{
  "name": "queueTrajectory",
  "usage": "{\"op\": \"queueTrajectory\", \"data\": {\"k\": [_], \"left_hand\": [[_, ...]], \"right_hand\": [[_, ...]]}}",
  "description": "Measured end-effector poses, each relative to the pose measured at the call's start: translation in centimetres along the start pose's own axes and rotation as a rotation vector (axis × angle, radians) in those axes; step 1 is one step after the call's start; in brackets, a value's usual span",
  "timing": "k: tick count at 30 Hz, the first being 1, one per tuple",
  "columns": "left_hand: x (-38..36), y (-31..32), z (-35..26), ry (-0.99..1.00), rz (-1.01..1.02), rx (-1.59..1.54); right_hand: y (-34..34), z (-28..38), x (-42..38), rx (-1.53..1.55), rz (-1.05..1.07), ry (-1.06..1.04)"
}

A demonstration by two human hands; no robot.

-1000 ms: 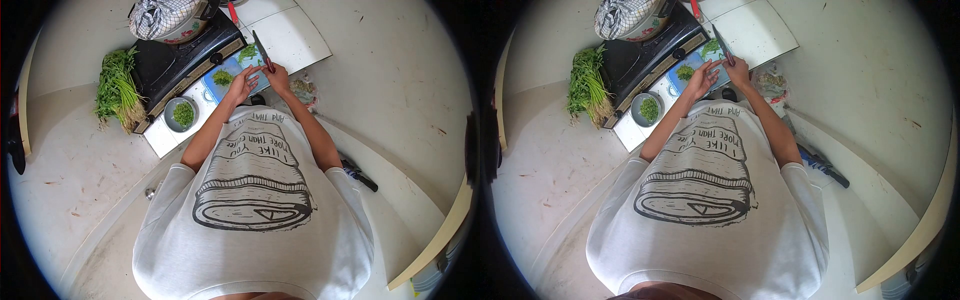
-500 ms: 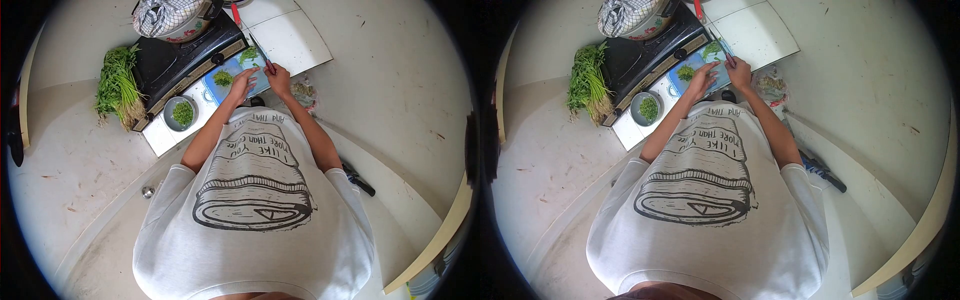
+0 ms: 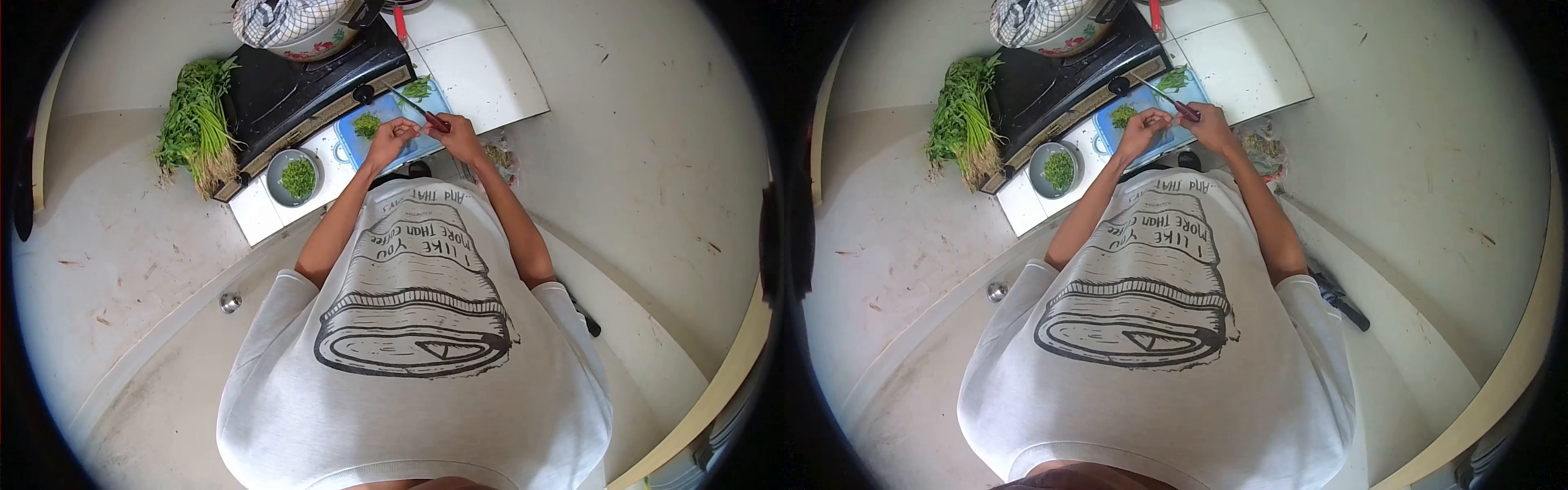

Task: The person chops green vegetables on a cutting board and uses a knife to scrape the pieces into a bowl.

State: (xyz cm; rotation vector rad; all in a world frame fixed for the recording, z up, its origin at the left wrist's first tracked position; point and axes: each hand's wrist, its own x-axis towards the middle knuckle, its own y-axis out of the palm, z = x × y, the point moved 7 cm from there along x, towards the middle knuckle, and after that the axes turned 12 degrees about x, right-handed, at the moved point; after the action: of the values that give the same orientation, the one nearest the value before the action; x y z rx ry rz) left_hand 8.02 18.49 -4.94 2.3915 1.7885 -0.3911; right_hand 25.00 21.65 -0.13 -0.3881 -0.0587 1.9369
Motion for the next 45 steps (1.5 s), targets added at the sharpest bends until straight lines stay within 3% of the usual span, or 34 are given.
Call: {"op": "queueTrajectory", "data": {"k": [3,5,8,15,29,37,39,41,45], "left_hand": [[-0.9,-0.7,0.3,0.015,-0.092,-0.002],[-1.8,-1.4,0.0,-0.025,-0.163,-0.111],[-3.4,-1.9,-0.6,-0.072,-0.258,-0.208],[-5.4,-2.1,-0.5,-0.068,-0.379,-0.280],[-9.3,-4.8,1.7,-0.130,-0.385,0.048],[-13.2,-6.9,5.1,-0.228,-0.417,-0.002],[-13.7,-6.9,6.2,-0.253,-0.415,0.011],[-14.5,-8.0,5.7,-0.190,-0.641,0.220],[-14.3,-8.0,1.6,-0.176,-0.752,0.335]], "right_hand": [[0.1,-0.6,0.3,0.037,0.022,-0.008],[0.5,-2.3,0.7,0.375,0.023,0.099],[0.5,-1.0,0.2,0.419,-0.031,0.190],[3.6,-0.5,0.2,0.502,0.109,0.247],[6.4,-0.1,1.9,0.290,0.178,0.065],[8.7,0.8,2.6,0.230,0.268,0.049],[9.1,1.9,2.6,0.163,0.283,-0.041],[9.3,2.9,2.5,0.051,0.307,-0.087],[10.4,4.1,2.5,-0.121,0.402,-0.153]]}}
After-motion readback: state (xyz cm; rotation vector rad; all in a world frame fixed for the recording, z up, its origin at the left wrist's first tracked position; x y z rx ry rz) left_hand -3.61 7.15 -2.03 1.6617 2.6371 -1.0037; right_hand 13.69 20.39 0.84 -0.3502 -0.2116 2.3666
